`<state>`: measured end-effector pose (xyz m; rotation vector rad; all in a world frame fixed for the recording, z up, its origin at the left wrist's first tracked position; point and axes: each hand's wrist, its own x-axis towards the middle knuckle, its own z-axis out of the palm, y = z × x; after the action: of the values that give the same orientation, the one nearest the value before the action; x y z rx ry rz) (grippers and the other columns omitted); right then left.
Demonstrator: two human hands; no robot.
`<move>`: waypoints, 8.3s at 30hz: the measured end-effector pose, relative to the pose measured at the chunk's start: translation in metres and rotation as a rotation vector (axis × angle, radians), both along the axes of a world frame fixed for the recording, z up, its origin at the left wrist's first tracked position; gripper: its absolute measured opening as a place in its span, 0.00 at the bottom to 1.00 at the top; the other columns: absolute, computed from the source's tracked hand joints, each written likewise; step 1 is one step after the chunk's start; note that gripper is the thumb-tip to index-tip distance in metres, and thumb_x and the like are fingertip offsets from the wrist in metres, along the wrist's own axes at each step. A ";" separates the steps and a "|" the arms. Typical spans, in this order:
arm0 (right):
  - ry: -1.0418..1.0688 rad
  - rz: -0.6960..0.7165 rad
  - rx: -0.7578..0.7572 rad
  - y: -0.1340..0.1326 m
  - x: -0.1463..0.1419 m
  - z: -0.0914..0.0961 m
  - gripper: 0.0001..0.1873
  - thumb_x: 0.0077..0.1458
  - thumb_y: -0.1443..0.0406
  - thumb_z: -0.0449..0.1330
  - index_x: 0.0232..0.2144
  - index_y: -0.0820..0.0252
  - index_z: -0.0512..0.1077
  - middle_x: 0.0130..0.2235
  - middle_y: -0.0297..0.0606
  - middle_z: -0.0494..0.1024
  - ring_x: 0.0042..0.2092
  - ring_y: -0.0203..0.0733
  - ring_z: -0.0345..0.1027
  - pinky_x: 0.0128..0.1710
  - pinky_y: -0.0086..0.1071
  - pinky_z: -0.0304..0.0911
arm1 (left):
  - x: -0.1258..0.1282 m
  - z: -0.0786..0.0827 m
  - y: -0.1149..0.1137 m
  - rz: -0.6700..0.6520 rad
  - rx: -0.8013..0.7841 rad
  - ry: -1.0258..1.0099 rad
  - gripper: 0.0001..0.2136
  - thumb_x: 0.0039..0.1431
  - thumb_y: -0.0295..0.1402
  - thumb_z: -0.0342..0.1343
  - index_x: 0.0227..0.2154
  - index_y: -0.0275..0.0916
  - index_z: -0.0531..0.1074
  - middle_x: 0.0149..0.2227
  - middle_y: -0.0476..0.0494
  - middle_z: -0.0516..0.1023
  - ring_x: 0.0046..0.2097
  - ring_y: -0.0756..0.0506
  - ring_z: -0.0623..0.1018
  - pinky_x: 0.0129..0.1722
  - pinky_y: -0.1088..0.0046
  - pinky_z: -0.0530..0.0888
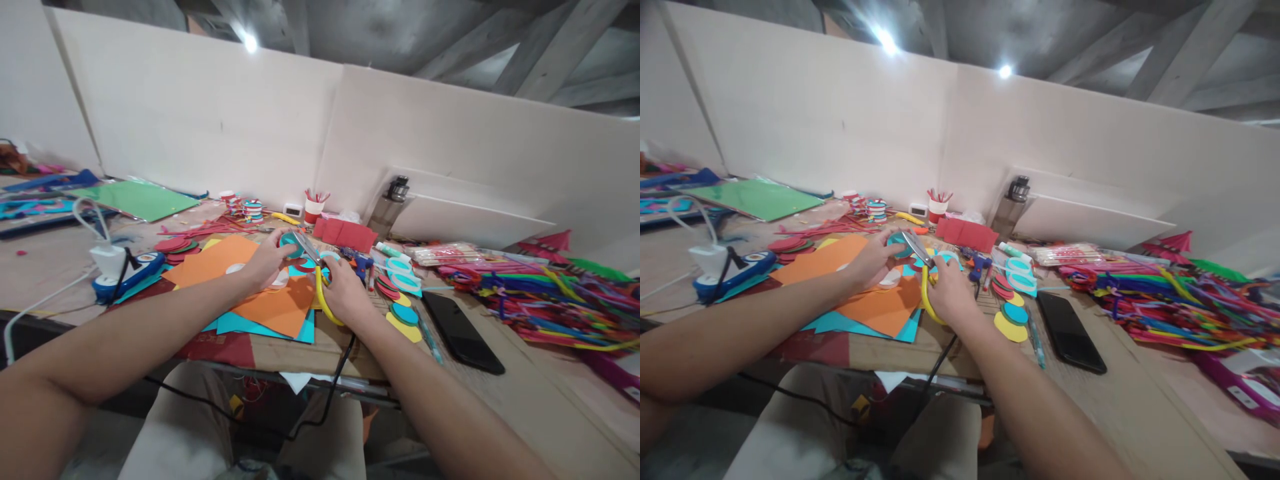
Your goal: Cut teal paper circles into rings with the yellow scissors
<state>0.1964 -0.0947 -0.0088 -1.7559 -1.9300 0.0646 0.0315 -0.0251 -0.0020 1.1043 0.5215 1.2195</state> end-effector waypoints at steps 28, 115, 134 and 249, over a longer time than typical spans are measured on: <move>-0.155 -0.043 -0.098 0.001 0.003 0.008 0.18 0.61 0.62 0.54 0.52 0.55 0.70 0.48 0.45 0.76 0.49 0.46 0.71 0.47 0.32 0.61 | -0.002 -0.003 0.008 -0.053 -0.038 -0.066 0.10 0.41 0.21 0.58 0.30 0.35 0.72 0.29 0.49 0.73 0.35 0.50 0.73 0.44 0.64 0.77; -0.446 -0.100 -0.028 -0.008 0.005 0.024 0.18 0.62 0.65 0.48 0.51 0.55 0.71 0.44 0.45 0.78 0.41 0.50 0.74 0.36 0.35 0.62 | -0.017 0.008 0.025 -0.137 -0.106 0.027 0.31 0.60 0.60 0.43 0.28 0.34 0.73 0.26 0.37 0.79 0.20 0.49 0.72 0.19 0.74 0.62; -0.467 -0.089 -0.036 -0.007 0.006 0.020 0.20 0.62 0.66 0.49 0.55 0.54 0.68 0.47 0.46 0.74 0.43 0.49 0.74 0.37 0.34 0.62 | -0.018 0.009 0.022 -0.190 -0.183 0.196 0.35 0.62 0.60 0.33 0.27 0.33 0.72 0.22 0.36 0.77 0.15 0.51 0.67 0.14 0.78 0.58; -0.372 -0.093 -0.096 -0.003 0.004 0.013 0.18 0.61 0.65 0.50 0.52 0.54 0.70 0.46 0.45 0.77 0.43 0.48 0.74 0.37 0.33 0.60 | -0.014 0.003 0.021 -0.139 -0.275 0.045 0.29 0.63 0.57 0.43 0.27 0.33 0.72 0.20 0.41 0.74 0.20 0.48 0.74 0.16 0.76 0.65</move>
<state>0.2002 -0.0976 0.0045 -2.0344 -2.1240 -0.2210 0.0174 -0.0036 0.0010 0.9193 0.6171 0.9712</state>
